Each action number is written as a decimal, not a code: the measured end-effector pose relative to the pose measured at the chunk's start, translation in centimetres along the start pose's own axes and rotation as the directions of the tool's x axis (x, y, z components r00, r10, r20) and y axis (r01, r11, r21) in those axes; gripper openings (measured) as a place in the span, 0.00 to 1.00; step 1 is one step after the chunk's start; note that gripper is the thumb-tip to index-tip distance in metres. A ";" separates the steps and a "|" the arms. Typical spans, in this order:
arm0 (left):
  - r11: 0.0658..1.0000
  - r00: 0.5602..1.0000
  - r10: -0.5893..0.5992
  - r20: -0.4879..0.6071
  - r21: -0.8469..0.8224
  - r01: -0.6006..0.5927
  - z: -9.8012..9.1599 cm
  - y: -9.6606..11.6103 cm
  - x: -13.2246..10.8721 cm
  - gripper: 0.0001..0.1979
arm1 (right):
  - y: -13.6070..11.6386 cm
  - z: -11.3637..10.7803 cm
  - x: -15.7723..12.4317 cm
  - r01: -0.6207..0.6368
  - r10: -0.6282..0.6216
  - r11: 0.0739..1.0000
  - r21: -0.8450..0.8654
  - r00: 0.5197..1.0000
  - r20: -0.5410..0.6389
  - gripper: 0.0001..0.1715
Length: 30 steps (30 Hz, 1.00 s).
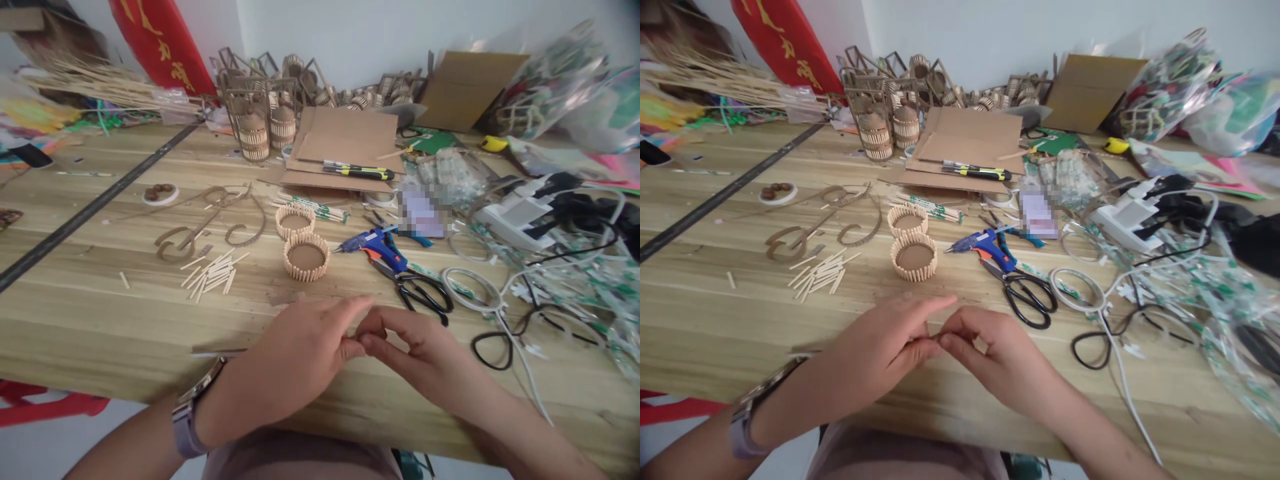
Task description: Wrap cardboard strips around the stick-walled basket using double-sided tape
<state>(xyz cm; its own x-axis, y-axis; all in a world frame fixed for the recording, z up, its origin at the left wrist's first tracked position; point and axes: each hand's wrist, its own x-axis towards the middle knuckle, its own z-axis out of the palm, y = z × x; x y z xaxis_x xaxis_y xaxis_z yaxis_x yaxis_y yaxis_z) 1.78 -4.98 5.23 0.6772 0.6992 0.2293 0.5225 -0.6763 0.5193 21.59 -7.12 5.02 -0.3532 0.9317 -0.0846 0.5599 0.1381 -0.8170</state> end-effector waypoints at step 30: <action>0.676 0.884 -0.399 -0.244 -0.730 0.103 2.0 -3.7 1.7 0.10 | 11.1 -5.6 -1.1 -0.245 0.079 0.777 -0.580 0.952 -0.297 0.11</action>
<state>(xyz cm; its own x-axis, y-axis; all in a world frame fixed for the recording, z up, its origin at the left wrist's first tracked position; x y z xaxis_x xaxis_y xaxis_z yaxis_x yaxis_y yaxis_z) 2.05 -1.78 2.06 0.2638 0.9444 0.1964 0.0446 -0.2153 0.9755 32.33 -4.74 -0.76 -0.0695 0.9973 0.0241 0.9564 0.0735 -0.2828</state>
